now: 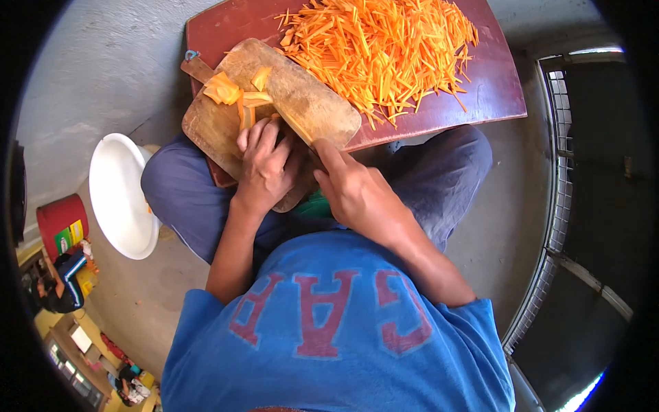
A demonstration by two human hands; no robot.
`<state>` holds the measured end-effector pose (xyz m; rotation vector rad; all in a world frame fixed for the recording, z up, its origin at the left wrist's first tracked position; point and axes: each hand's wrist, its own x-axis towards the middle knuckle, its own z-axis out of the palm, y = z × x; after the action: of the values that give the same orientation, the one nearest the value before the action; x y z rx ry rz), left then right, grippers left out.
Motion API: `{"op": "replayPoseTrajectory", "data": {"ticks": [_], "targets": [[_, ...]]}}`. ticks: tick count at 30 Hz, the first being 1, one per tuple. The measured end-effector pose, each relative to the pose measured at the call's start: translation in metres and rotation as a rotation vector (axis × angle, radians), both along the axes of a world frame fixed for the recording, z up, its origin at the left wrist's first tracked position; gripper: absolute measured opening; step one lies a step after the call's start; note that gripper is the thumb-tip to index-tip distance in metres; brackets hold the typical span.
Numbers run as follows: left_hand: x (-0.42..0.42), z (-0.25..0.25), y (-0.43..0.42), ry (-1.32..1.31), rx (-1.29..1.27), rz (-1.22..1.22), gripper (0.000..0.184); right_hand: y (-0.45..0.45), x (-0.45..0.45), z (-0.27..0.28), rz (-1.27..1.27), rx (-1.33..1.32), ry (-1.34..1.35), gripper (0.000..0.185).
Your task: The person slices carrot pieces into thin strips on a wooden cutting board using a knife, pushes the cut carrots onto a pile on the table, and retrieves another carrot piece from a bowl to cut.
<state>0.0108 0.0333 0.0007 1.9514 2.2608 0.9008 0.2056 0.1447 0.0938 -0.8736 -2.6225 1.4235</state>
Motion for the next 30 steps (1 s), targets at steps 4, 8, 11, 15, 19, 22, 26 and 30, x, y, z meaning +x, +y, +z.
{"op": "replayPoseTrajectory", "data": {"ticks": [4, 8, 11, 15, 19, 22, 26, 30], "targets": [[-0.001, 0.003, 0.002, -0.022, -0.005, 0.006, 0.038, 0.004, 0.0, -0.009, 0.034, 0.074, 0.046, 0.053], [-0.001, 0.0, 0.001, -0.033, 0.044, 0.02, 0.032, -0.005, 0.013, 0.01, 0.022, 0.111, 0.12, 0.048], [-0.002, 0.001, 0.002, -0.013, 0.05, 0.019, 0.035, -0.008, 0.01, 0.01, 0.02, 0.108, 0.051, 0.048], [-0.004, 0.001, 0.0, -0.022, 0.017, 0.014, 0.035, -0.003, 0.003, -0.008, 0.022, 0.091, 0.067, 0.048], [-0.002, 0.0, 0.001, -0.04, 0.068, 0.039, 0.034, -0.003, 0.009, 0.005, 0.026, 0.122, 0.155, 0.046], [-0.003, 0.001, 0.0, -0.056, 0.072, 0.04, 0.033, -0.004, 0.003, -0.002, 0.026, 0.07, 0.104, 0.047], [0.0, 0.001, -0.002, -0.058, 0.062, 0.051, 0.032, 0.0, -0.01, -0.008, 0.041, 0.111, 0.115, 0.045], [-0.003, 0.003, -0.002, -0.069, 0.049, 0.04, 0.033, -0.003, -0.002, 0.002, 0.038, 0.093, 0.096, 0.043]]}}
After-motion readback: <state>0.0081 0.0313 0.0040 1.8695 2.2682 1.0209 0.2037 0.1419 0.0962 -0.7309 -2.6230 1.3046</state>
